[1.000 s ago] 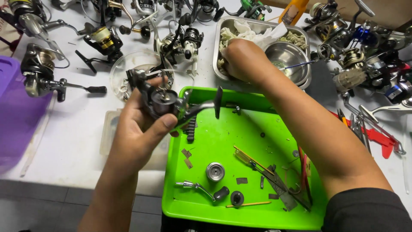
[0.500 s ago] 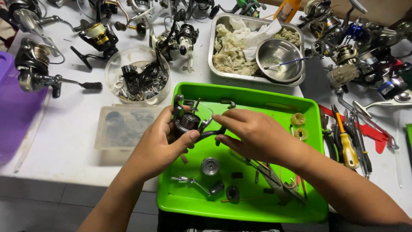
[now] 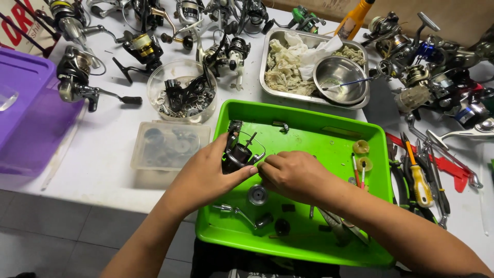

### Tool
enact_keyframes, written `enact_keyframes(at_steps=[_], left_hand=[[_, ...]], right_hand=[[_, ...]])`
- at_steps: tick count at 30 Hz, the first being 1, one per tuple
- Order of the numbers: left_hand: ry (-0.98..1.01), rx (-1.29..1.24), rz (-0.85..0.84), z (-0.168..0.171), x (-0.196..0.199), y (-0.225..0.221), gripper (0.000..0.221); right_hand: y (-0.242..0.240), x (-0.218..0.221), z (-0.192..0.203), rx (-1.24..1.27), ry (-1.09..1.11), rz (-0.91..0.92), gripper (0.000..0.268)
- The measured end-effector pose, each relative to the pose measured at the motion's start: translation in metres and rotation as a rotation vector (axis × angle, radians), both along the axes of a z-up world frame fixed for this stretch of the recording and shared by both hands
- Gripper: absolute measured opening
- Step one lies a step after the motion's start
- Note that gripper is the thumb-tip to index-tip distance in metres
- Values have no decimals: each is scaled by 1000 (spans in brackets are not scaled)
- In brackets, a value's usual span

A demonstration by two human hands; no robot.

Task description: Assembling the internal mechanical components of a fishing reel on a workbench.

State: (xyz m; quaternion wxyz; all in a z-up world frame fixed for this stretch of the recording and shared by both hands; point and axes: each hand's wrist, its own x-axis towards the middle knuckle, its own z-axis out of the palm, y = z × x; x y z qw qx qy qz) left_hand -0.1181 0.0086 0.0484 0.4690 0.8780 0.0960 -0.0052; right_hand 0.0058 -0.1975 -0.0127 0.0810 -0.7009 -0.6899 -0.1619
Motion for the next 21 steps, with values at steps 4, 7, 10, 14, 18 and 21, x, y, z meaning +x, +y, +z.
enact_keyframes(at_steps=[4,7,10,14,18,21], left_hand=[[-40,300,-17,-5,0,5,73],[-139,489,8,-19,3,5,70],[-192,564,28,-36,8,8,69],[-226,664,81,-59,12,9,76],[-222,730,105,-66,15,9,77],[-291,778,137,-75,15,9,75]], right_hand=[[4,6,-6,-9,-8,18,19],[5,11,-9,-24,20,38,19],[5,14,-9,-40,45,48,16],[7,16,-13,-49,68,55,16],[7,17,-16,-46,89,44,16],[7,19,-20,-71,91,32,15]])
